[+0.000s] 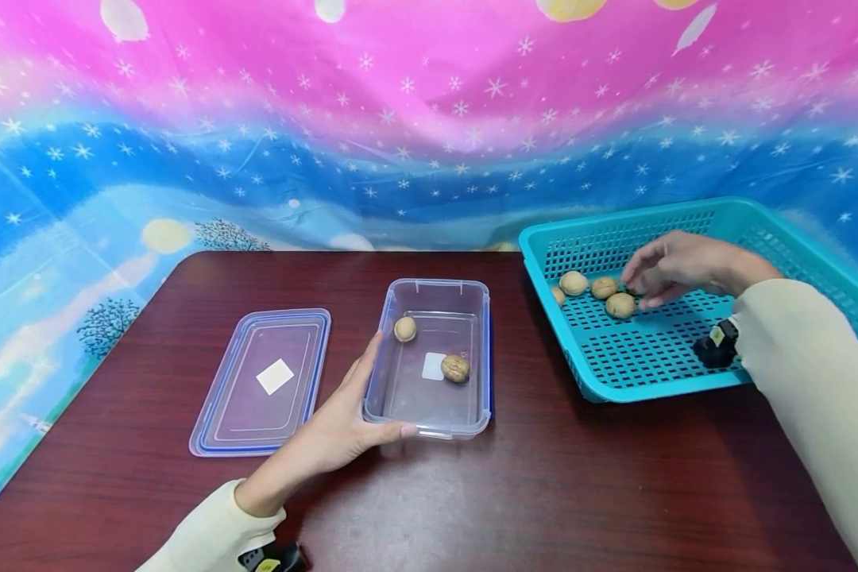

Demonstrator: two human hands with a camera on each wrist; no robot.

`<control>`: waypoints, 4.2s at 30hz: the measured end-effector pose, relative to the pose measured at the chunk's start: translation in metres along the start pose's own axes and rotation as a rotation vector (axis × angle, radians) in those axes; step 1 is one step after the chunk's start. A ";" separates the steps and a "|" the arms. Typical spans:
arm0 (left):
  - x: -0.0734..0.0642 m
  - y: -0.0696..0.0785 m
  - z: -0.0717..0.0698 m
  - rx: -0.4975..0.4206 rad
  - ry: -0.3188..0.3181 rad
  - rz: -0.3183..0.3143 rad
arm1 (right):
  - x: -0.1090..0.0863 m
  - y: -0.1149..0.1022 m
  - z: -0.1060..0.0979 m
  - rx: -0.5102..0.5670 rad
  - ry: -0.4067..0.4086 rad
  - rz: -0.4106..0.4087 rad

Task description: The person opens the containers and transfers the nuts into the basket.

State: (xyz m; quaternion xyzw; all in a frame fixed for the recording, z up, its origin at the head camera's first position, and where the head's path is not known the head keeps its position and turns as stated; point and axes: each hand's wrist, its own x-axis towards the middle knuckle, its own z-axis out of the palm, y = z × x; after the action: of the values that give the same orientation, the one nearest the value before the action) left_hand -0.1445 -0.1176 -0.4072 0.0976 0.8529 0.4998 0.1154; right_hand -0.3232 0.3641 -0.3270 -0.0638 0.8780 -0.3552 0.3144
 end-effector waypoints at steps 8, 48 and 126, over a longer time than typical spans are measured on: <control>0.000 0.000 0.000 -0.008 0.002 0.003 | -0.008 -0.028 0.006 -0.099 0.064 -0.063; 0.003 -0.001 0.002 -0.018 -0.003 0.007 | -0.001 -0.181 0.142 0.037 0.126 -0.360; 0.003 0.000 -0.001 -0.025 -0.017 0.032 | 0.080 -0.185 0.217 0.440 -0.190 -0.132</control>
State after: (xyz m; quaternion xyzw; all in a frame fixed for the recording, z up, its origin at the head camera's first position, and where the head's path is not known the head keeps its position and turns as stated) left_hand -0.1476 -0.1178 -0.4065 0.1140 0.8439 0.5112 0.1159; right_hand -0.2782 0.0739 -0.3640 -0.0841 0.7400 -0.5500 0.3779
